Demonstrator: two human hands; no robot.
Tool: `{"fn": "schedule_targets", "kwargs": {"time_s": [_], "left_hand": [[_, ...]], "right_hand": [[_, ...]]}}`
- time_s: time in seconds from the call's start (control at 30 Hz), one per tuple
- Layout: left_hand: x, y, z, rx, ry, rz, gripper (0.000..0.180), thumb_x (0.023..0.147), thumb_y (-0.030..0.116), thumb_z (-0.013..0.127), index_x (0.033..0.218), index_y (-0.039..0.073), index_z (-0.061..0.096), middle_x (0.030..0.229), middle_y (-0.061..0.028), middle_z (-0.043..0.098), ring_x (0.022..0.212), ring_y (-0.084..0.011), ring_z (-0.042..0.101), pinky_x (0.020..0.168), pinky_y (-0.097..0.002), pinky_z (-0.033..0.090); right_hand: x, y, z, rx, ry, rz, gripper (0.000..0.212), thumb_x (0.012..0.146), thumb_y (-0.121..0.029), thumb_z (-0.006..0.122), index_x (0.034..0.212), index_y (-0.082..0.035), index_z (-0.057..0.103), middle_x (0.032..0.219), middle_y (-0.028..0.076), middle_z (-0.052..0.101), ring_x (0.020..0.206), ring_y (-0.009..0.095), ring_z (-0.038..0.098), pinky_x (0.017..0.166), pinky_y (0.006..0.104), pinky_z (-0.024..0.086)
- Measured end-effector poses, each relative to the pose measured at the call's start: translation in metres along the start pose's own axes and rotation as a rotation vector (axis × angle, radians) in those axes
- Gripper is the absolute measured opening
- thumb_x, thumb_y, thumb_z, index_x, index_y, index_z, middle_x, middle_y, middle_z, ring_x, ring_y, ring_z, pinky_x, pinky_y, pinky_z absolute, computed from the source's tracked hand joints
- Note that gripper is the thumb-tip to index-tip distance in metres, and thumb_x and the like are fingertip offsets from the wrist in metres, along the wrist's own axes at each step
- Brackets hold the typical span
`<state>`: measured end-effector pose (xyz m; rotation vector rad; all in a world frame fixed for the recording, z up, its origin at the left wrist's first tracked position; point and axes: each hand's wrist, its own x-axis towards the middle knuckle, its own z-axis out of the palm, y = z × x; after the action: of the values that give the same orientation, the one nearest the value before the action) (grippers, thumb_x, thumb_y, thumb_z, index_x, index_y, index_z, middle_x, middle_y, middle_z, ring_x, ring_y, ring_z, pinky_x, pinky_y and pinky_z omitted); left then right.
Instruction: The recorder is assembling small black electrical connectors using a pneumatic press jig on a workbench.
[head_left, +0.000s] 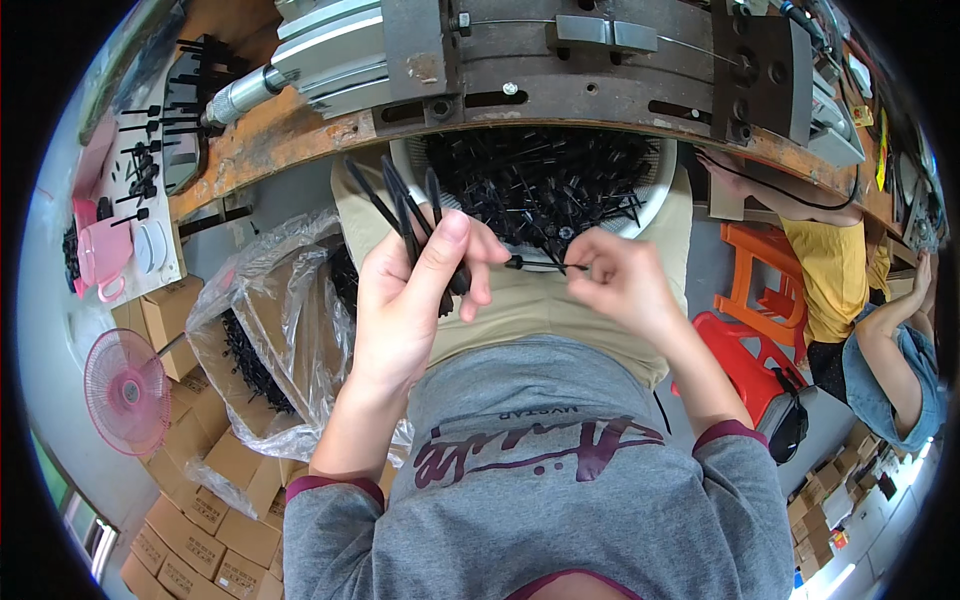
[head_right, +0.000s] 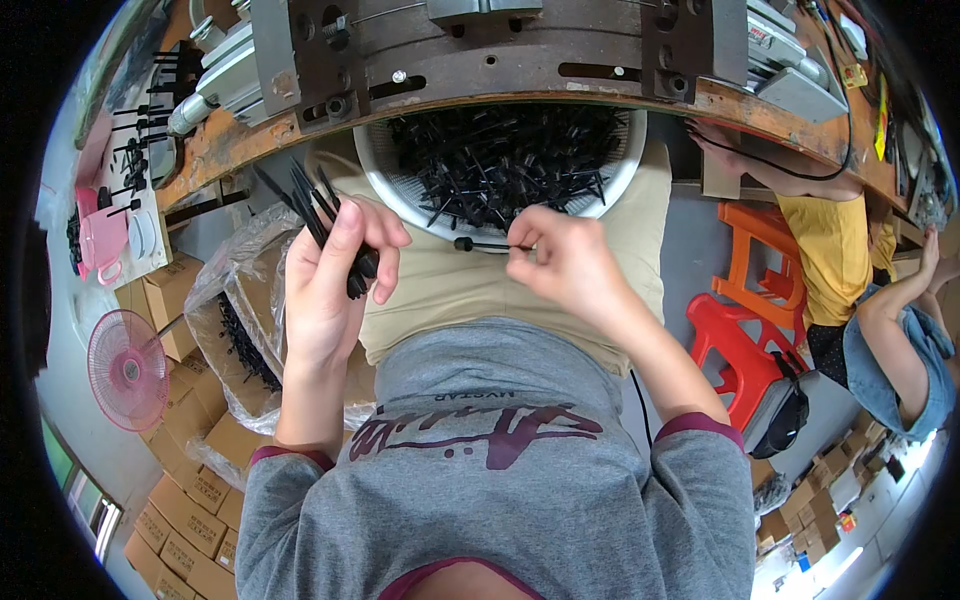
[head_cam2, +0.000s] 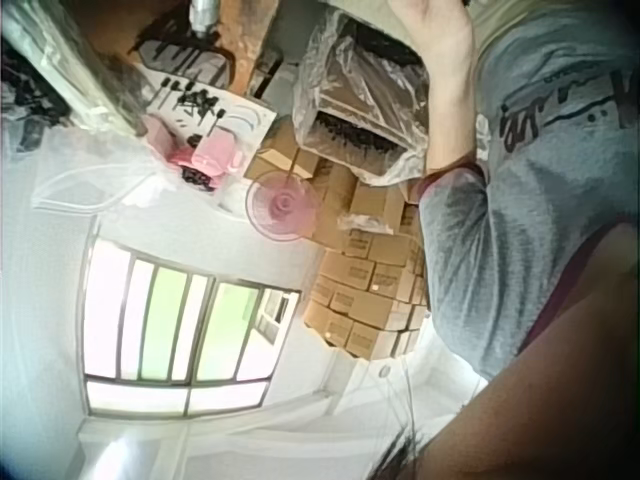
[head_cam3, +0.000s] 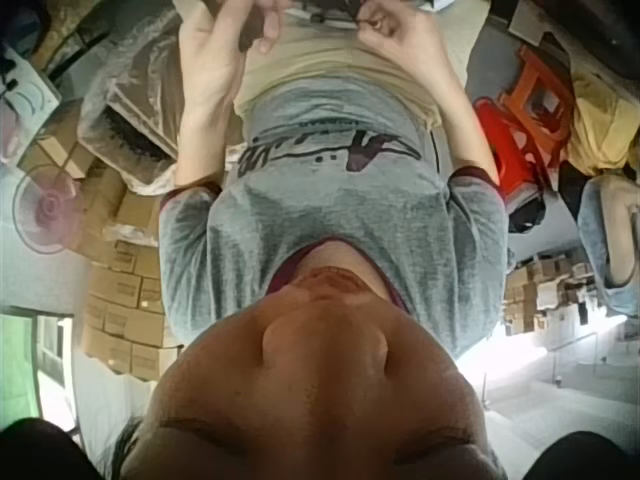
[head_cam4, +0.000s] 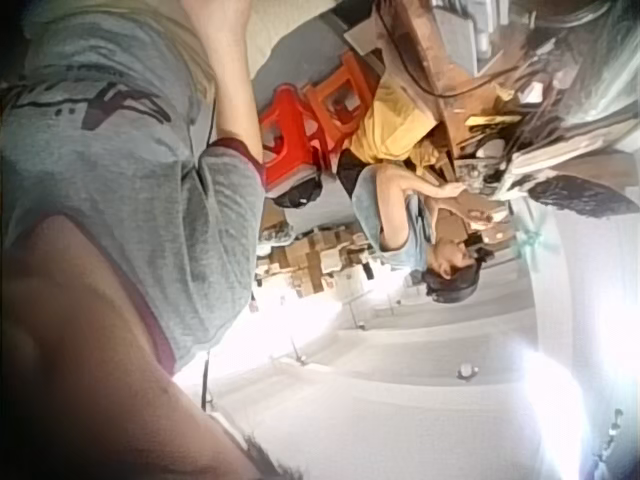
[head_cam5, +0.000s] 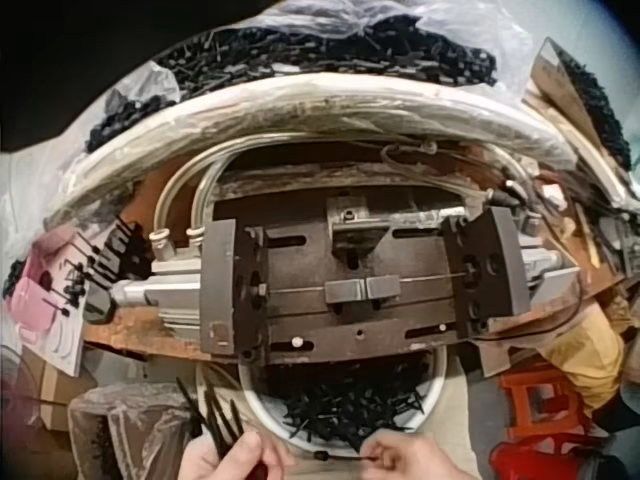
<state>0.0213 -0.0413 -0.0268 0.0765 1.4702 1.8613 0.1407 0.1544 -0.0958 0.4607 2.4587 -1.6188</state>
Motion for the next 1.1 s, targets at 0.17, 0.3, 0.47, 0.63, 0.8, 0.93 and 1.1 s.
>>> {"fn": "schedule_targets", "kwargs": {"time_s": [0.17,0.3,0.47,0.63,0.8,0.93,1.1], "left_hand": [[-0.002,-0.001,0.0,0.425,-0.047,0.021,0.027,0.095,0.012,0.059,0.116,-0.002,0.066,0.113,-0.0123,0.069,0.066,-0.0053,0.055,0.059,-0.0187,0.044],[0.0,-0.001,0.0,0.478,-0.234,0.114,0.037,0.078,0.006,0.075,0.113,-0.001,0.07,0.109,-0.0102,0.071,0.072,-0.0079,0.058,0.068,-0.0219,0.048],[-0.003,0.01,0.012,0.477,-0.283,0.211,0.034,0.07,0.004,0.08,0.103,-0.001,0.074,0.094,-0.0132,0.072,0.069,-0.0137,0.062,0.064,-0.0253,0.05],[-0.006,0.014,0.018,0.543,-0.336,0.424,0.035,0.063,-0.003,0.083,0.097,0.002,0.075,0.093,-0.0133,0.071,0.077,-0.0166,0.067,0.064,-0.0264,0.055],[-0.012,0.009,0.03,0.623,-0.24,0.548,0.03,0.064,0.005,0.085,0.093,0.004,0.075,0.103,-0.0125,0.071,0.08,-0.0158,0.068,0.061,-0.0264,0.057],[-0.001,0.011,0.023,0.747,-0.389,0.818,0.027,0.064,0.011,0.083,0.088,0.003,0.074,0.111,-0.0159,0.07,0.066,-0.0153,0.066,0.056,-0.0227,0.052],[-0.007,0.013,0.022,0.821,-0.367,0.855,0.025,0.068,0.015,0.082,0.088,0.003,0.074,0.108,-0.0136,0.072,0.057,-0.0123,0.062,0.05,-0.0232,0.047]], "right_hand": [[-0.002,-0.016,-0.049,0.813,-0.096,0.086,0.013,0.084,0.007,0.062,0.096,0.006,0.063,0.081,0.01,0.069,0.055,0.008,0.06,0.05,0.0203,0.046],[-0.002,-0.03,-0.06,1.057,-0.108,-0.034,0.014,0.084,0.008,0.062,0.098,0.007,0.063,0.08,0.013,0.068,0.052,0.011,0.059,0.047,0.0212,0.045],[0.002,-0.037,-0.059,1.117,-0.155,-0.015,0.013,0.086,0.003,0.063,0.099,0.006,0.063,0.08,0.013,0.068,0.049,0.011,0.057,0.045,0.021,0.043],[0.005,-0.056,-0.055,1.185,-0.095,0.136,0.013,0.091,-0.004,0.062,0.101,0.005,0.063,0.08,0.013,0.068,0.048,0.011,0.057,0.046,0.0213,0.044],[0.006,-0.064,-0.054,0.852,-0.024,-0.002,0.017,0.097,-0.013,0.058,0.1,0.003,0.064,0.079,0.013,0.068,0.051,0.012,0.061,0.048,0.0217,0.046],[0.011,-0.067,-0.06,0.794,0.107,-0.083,0.02,0.099,-0.017,0.056,0.098,0.002,0.064,0.078,0.013,0.069,0.052,0.012,0.063,0.048,0.0219,0.047],[0.015,-0.075,-0.064,0.818,0.165,-0.166,0.023,0.102,-0.018,0.051,0.101,0.002,0.063,0.086,0.016,0.071,0.057,0.015,0.067,0.052,0.0233,0.05]]}}
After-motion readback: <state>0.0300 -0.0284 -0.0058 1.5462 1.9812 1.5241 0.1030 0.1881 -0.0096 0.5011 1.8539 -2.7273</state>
